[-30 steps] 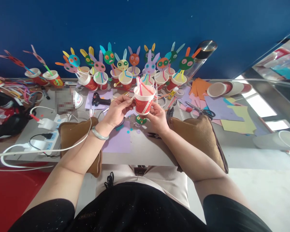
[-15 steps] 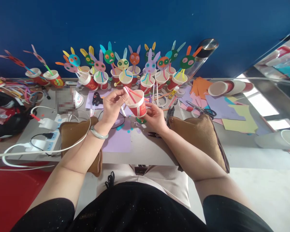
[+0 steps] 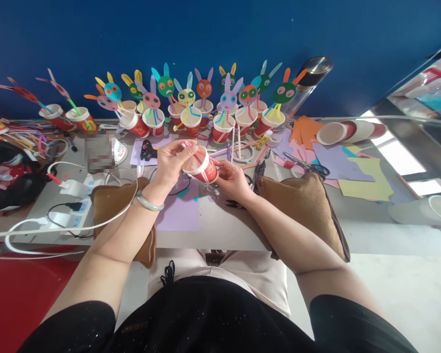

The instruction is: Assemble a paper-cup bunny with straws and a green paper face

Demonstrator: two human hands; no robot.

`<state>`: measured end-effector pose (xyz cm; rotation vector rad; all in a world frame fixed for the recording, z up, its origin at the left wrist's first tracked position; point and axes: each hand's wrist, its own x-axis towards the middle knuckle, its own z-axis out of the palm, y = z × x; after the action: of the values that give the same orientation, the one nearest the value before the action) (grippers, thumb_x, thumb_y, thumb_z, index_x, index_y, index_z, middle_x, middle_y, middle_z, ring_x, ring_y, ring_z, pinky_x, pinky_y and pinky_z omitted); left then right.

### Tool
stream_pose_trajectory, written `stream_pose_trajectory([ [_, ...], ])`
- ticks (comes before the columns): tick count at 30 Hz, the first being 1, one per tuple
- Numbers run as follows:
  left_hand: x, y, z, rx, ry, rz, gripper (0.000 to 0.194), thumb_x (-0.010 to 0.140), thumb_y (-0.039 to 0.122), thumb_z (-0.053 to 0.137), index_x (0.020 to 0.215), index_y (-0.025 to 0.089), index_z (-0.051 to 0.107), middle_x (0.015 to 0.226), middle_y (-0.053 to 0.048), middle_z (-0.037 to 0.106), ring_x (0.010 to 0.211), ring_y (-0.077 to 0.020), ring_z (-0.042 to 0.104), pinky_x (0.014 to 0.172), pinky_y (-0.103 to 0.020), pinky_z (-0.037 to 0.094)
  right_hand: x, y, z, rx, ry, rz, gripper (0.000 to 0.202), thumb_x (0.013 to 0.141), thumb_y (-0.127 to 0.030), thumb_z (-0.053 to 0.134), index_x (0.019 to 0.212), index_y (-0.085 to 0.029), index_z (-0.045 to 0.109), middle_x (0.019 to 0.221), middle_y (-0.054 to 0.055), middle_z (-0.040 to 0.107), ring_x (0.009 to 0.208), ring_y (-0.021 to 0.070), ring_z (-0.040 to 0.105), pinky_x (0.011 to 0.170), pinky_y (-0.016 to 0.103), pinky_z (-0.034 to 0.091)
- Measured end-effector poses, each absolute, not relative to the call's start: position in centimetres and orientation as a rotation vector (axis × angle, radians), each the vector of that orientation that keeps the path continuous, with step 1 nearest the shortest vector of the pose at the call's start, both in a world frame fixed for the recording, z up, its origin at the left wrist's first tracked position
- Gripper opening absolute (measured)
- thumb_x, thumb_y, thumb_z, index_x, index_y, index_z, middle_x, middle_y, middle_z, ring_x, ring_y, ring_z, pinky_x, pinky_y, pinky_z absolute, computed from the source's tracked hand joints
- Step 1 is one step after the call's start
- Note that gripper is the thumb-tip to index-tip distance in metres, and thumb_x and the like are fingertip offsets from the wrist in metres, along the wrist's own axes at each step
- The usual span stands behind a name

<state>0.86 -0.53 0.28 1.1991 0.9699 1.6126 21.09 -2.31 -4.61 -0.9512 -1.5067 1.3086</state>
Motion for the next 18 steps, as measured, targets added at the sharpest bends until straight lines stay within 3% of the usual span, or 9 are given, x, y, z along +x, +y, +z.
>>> stream_pose_trajectory([
  [8,0.4,-1.1,1.1,1.334,0.957,1.511,0.042,0.071,0.056,0.098,0.094,0.023,0.087,0.091,-0.006,0.083,0.085,-0.0188,0.076,0.086,-0.035,0.060,21.4,-2.2,-4.3,-0.973,-1.519,1.298,0.046,0.077,-0.045,0.088,0.109,-0.018,0.069,0.068,-0.006,0.069,0.057,0.0089,0.056,0.054,0.023,0.040],
  [12,0.3,-1.2,1.5,1.398,0.905,1.479,0.039,0.072,0.053,0.099,0.090,0.021,0.087,0.095,-0.009,0.082,0.093,-0.0211,0.078,0.090,-0.035,0.059,21.3,-2.1,-4.0,-0.932,-1.501,1.320,0.051,0.075,-0.051,0.091,0.108,-0.019,0.070,0.068,-0.005,0.070,0.056,0.0094,0.057,0.053,0.024,0.044],
  [18,0.1,-0.8,1.0,1.321,0.831,1.450,0.042,0.077,0.061,0.094,0.094,0.024,0.086,0.103,-0.009,0.084,0.100,-0.0238,0.080,0.093,-0.038,0.061,21.3,-2.1,-3.9,-0.885,-1.400,1.559,0.061,0.069,-0.058,0.097,0.108,-0.022,0.069,0.069,-0.004,0.075,0.059,0.0141,0.069,0.059,0.027,0.055],
])
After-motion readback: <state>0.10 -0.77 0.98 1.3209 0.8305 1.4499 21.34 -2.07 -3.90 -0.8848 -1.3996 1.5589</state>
